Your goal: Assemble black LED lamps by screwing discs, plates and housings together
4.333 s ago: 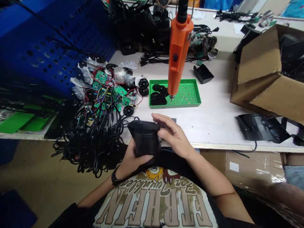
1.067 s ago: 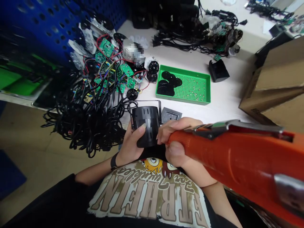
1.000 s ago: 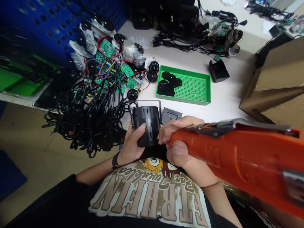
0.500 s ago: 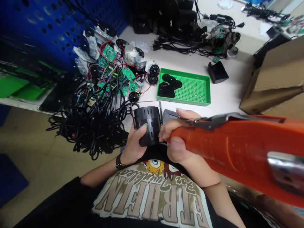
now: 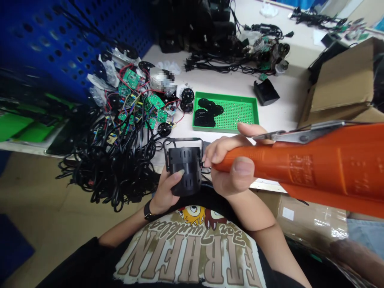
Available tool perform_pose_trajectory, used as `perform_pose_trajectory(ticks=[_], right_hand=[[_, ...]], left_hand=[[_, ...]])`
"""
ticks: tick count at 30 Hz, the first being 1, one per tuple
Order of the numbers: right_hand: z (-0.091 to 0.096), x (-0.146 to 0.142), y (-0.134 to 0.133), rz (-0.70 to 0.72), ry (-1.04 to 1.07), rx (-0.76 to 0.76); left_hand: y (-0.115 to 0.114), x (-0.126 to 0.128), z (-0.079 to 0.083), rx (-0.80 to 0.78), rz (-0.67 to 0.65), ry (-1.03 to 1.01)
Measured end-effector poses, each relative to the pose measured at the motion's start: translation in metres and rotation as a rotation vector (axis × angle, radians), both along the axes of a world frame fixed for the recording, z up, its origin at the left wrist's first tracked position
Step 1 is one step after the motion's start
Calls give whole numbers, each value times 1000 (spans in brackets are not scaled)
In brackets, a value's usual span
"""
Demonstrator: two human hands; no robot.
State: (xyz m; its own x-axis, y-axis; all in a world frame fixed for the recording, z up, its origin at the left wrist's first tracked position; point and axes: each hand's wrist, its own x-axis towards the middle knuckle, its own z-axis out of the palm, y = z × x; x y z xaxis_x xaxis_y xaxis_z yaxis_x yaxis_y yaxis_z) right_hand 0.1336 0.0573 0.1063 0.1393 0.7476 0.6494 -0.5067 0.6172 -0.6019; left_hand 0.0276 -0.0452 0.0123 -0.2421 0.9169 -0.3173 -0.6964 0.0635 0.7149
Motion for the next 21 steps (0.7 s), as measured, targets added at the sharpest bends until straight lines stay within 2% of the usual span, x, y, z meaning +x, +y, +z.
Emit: perform_pose_trajectory(ticks=[6,10,13,17,21], right_hand=[[-14,-21,11,-74,55,98],[-19,-21,11,-56,58,81],[-16,-18,10,-44,66,85],[-6,-11,7,-81,40,108],[2,-7,4,-111,-8,47]], left_hand=[[-5,2,5,31,-12,108],[-5,1,9,80,-14,192],[-3,0,8,83,-30,167],[1,1,6,43,40,221],[2,3,11,-35,52,134]])
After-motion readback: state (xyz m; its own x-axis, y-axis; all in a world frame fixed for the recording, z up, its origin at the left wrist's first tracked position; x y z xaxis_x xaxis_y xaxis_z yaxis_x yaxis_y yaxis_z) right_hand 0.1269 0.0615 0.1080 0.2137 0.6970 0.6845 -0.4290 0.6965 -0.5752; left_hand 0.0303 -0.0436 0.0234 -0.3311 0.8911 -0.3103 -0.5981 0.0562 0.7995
